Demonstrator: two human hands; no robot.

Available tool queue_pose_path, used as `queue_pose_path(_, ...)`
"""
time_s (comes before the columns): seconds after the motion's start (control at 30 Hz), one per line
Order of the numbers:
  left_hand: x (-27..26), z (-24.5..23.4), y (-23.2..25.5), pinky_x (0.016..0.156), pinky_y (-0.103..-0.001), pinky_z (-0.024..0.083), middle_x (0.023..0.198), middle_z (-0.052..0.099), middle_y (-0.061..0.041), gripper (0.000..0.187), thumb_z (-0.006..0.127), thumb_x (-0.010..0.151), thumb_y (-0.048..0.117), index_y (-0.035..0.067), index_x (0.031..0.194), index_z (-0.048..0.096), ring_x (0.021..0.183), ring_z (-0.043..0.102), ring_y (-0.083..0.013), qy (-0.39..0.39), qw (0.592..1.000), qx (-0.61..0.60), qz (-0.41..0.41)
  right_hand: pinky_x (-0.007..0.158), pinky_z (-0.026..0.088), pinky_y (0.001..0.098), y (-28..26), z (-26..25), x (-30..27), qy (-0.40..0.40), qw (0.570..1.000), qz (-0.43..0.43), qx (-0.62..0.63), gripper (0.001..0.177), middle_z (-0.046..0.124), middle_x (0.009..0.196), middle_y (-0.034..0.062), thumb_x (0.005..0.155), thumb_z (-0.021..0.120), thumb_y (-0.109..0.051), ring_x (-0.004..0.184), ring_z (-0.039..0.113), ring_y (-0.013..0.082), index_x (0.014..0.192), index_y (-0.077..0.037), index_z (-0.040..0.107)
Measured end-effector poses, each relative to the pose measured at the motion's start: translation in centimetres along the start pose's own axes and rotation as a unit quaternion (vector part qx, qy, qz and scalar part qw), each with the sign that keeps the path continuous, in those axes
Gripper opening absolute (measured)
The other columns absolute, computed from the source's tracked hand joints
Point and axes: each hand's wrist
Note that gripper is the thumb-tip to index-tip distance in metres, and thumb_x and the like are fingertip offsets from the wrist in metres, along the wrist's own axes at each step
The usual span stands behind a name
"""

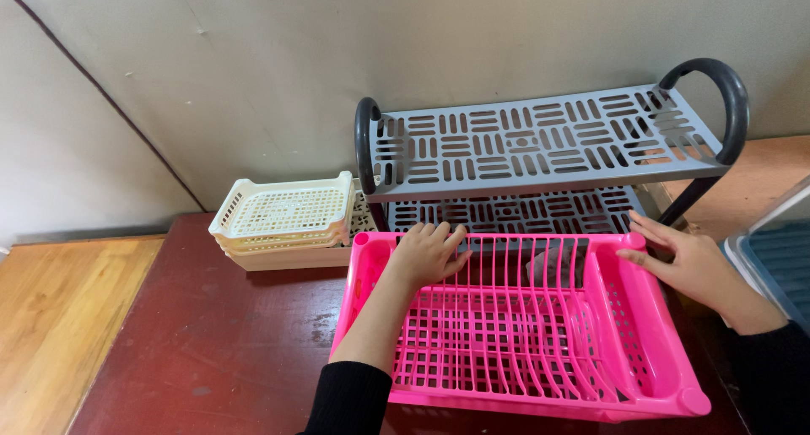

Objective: The person disassembles a pink plastic storage rack by removing its legs and separating the trays. They then disassemble a gray two-tier shelf by removing its legs and separating the shelves. The parts are placed on the table.

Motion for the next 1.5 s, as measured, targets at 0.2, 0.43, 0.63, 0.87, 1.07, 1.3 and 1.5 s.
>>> queue_pose_path(0.2, 0.0, 0.1, 0.0, 0.068, -0.040, 0.048, 0.083, 0.061, -0.008, 0.040, 0.064, 0.096, 0.047, 0.011, 0.113, 0.063, 0.072, 0.062, -0.0276, 0.002, 1.000, -0.005, -0.001, 0.067, 0.059, 0.0369, -3.7, 0.3, -0.9, 0.043, 0.991, 0.068, -0.102, 0.044, 0.075, 0.082, 0.0177, 0.091, 0.070, -0.046, 0.072, 0.075, 0.0293, 0.121, -0.015, 0.076)
queue_pose_path(0.43, -0.1, 0.0, 0.0, 0.069, -0.040, 0.048, 0.084, 0.062, -0.008, 0.040, 0.065, 0.095, 0.047, 0.011, 0.112, 0.063, 0.074, 0.063, -0.0279, 0.003, 1.000, -0.005, 0.000, 0.064, 0.056, 0.0378, -3.3, 1.1, -1.5, 0.070, 0.993, 0.038, -0.091, 0.035, 0.070, 0.077, 0.0183, 0.097, 0.067, -0.039, 0.066, 0.072, 0.0283, 0.121, -0.016, 0.075)
queue_pose_path(0.63, 0.0, -0.1, 0.0, 0.069, -0.040, 0.048, 0.085, 0.062, -0.008, 0.040, 0.065, 0.095, 0.047, 0.011, 0.112, 0.064, 0.073, 0.063, -0.0278, 0.007, 1.000, -0.010, -0.002, 0.063, 0.056, 0.0367, -0.9, 0.6, -0.2, 0.023, 0.998, -0.007, -0.062, 0.035, 0.075, 0.083, 0.0170, 0.092, 0.068, -0.031, 0.067, 0.074, 0.0271, 0.122, -0.015, 0.073)
queue_pose_path(0.87, 0.0, 0.0, -0.1, 0.067, -0.040, 0.049, 0.084, 0.062, -0.008, 0.040, 0.066, 0.094, 0.047, 0.011, 0.112, 0.064, 0.072, 0.063, -0.0276, 0.007, 1.000, 0.001, 0.001, 0.072, 0.060, 0.0328, -4.4, -0.5, -1.5, 0.072, 0.994, 0.007, -0.078, 0.036, 0.078, 0.090, 0.0111, 0.093, 0.070, -0.040, 0.078, 0.077, 0.0224, 0.118, -0.014, 0.074)
queue_pose_path(1.07, -0.1, 0.1, 0.0, 0.067, -0.039, 0.049, 0.083, 0.062, -0.008, 0.042, 0.067, 0.094, 0.048, 0.011, 0.113, 0.064, 0.071, 0.063, -0.0267, 0.003, 1.000, 0.005, -0.001, 0.096, 0.055, 0.0360, -6.3, -1.0, -2.0, 0.033, 0.991, -0.034, -0.122, 0.051, 0.070, 0.130, 0.0136, 0.084, 0.073, -0.041, 0.109, 0.069, 0.0258, 0.129, -0.016, 0.069)
queue_pose_path(1.3, -0.2, 0.4, 0.0, 0.067, -0.039, 0.049, 0.084, 0.062, -0.008, 0.042, 0.067, 0.093, 0.049, 0.011, 0.113, 0.064, 0.071, 0.063, -0.0265, 0.010, 1.000, 0.018, -0.002, 0.106, 0.045, 0.0410, -5.7, -1.3, -2.1, 0.002, 0.987, -0.136, -0.089, 0.067, 0.052, 0.153, 0.0205, 0.077, 0.073, -0.033, 0.132, 0.054, 0.0319, 0.142, -0.015, 0.061)
queue_pose_path(1.5, -0.3, 0.5, -0.1, 0.065, -0.039, 0.049, 0.085, 0.062, -0.007, 0.038, 0.061, 0.099, 0.047, 0.014, 0.116, 0.063, 0.072, 0.064, -0.0266, -0.007, 1.000, 0.021, -0.002, 0.089, 0.058, 0.0349, -5.3, -2.6, -5.1, 0.030, 0.998, 0.001, -0.057, 0.039, 0.072, 0.115, 0.0090, 0.087, 0.072, -0.034, 0.100, 0.072, 0.0238, 0.117, -0.010, 0.067)
Point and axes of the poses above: each hand's wrist, its own x-axis towards the middle knuckle, its own z-axis out of the palm, y = z × x
